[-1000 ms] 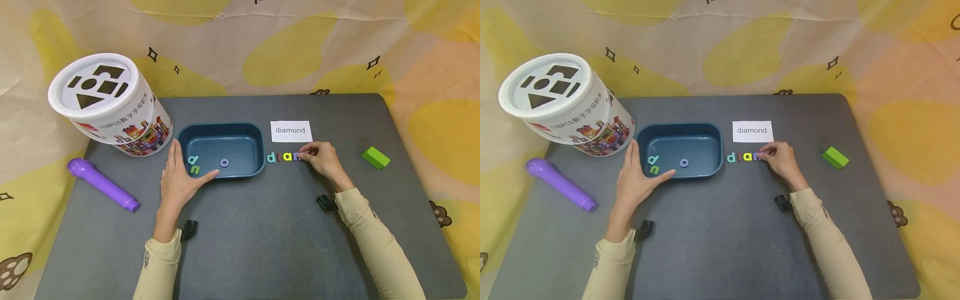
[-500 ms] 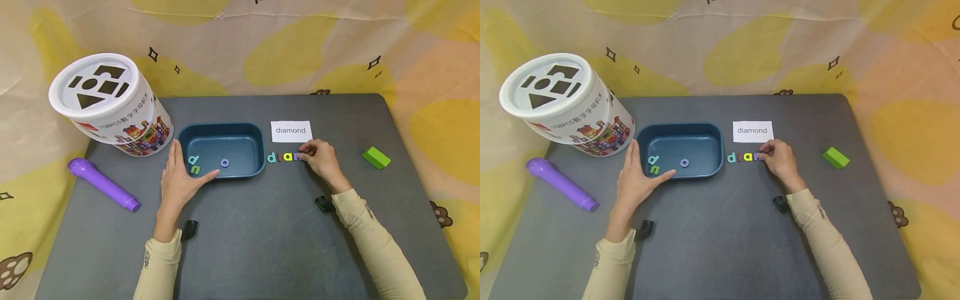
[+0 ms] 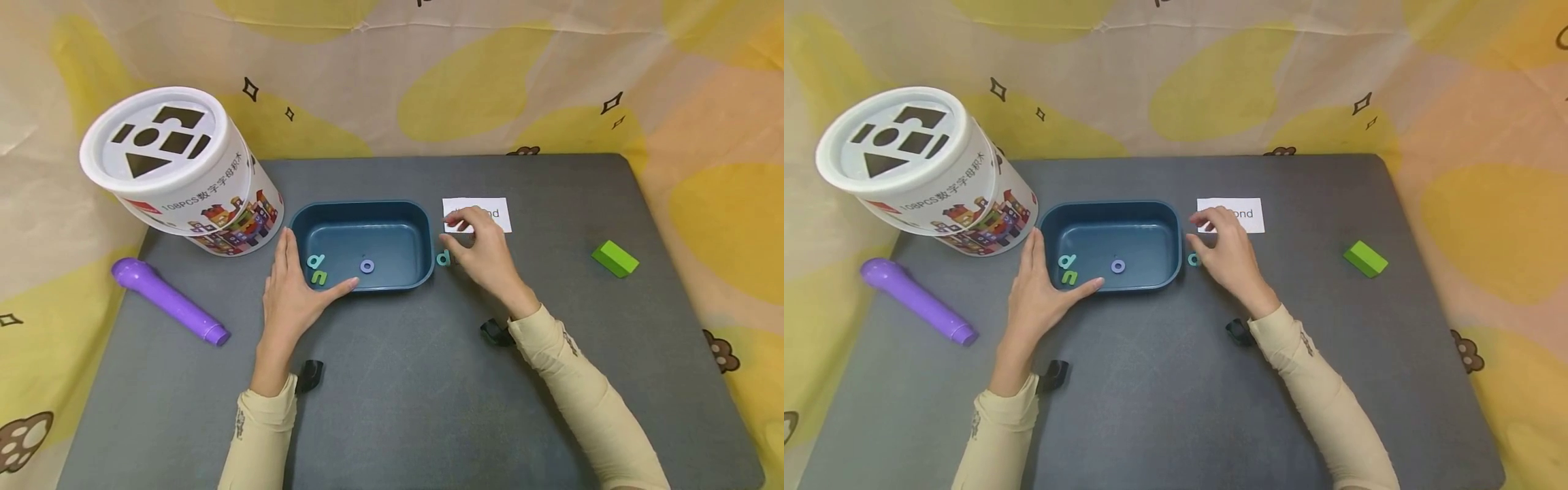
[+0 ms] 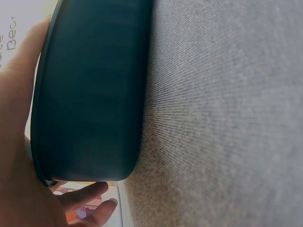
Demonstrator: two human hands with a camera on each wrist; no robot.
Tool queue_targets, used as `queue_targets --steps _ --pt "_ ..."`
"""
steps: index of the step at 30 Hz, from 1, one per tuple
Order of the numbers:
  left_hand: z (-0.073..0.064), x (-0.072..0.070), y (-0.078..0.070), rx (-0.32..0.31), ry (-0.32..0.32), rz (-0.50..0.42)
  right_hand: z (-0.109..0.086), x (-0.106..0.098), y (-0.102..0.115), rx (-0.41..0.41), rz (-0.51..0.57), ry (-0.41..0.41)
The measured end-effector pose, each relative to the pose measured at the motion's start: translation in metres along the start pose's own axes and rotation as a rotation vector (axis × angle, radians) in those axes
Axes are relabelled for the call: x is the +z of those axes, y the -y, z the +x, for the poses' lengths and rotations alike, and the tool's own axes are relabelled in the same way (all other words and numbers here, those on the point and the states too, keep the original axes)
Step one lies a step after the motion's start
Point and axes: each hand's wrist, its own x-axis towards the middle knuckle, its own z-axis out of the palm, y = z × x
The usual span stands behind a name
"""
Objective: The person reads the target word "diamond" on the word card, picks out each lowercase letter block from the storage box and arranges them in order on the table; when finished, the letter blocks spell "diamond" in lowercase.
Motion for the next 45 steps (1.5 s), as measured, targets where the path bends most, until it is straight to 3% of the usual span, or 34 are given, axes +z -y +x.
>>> queue_targets --steps 4,9,15,22,34,39,45 --pt "0.000 -0.001 -0.001 -0.002 0.004 -0.003 0.006 0.021 0.020 -0.106 0.068 0.113" --pt "-0.001 -0.001 0.000 -0.001 0.009 -0.002 0.010 0.045 0.039 -0.160 0.002 0.339" --pt "-0.001 -0.001 0.000 0.014 0.002 -0.001 0.017 0.067 0.049 -0.162 -0.105 0.558" --pt "0.000 -0.001 0.002 0.010 0.003 -0.011 0.032 0.085 0.051 -0.137 -0.161 0.699" --pt "0.000 -0.001 0.001 0.008 -0.002 -0.021 0.037 0.094 0.047 -0.111 -0.198 0.705" --pt "0.000 -0.001 0.002 0.009 -0.001 -0.020 0.032 0.084 0.051 -0.168 -0.158 0.598" --pt "0.001 0.001 0.003 0.014 -0.002 -0.009 0.025 0.051 0.047 -0.275 -0.159 0.413"
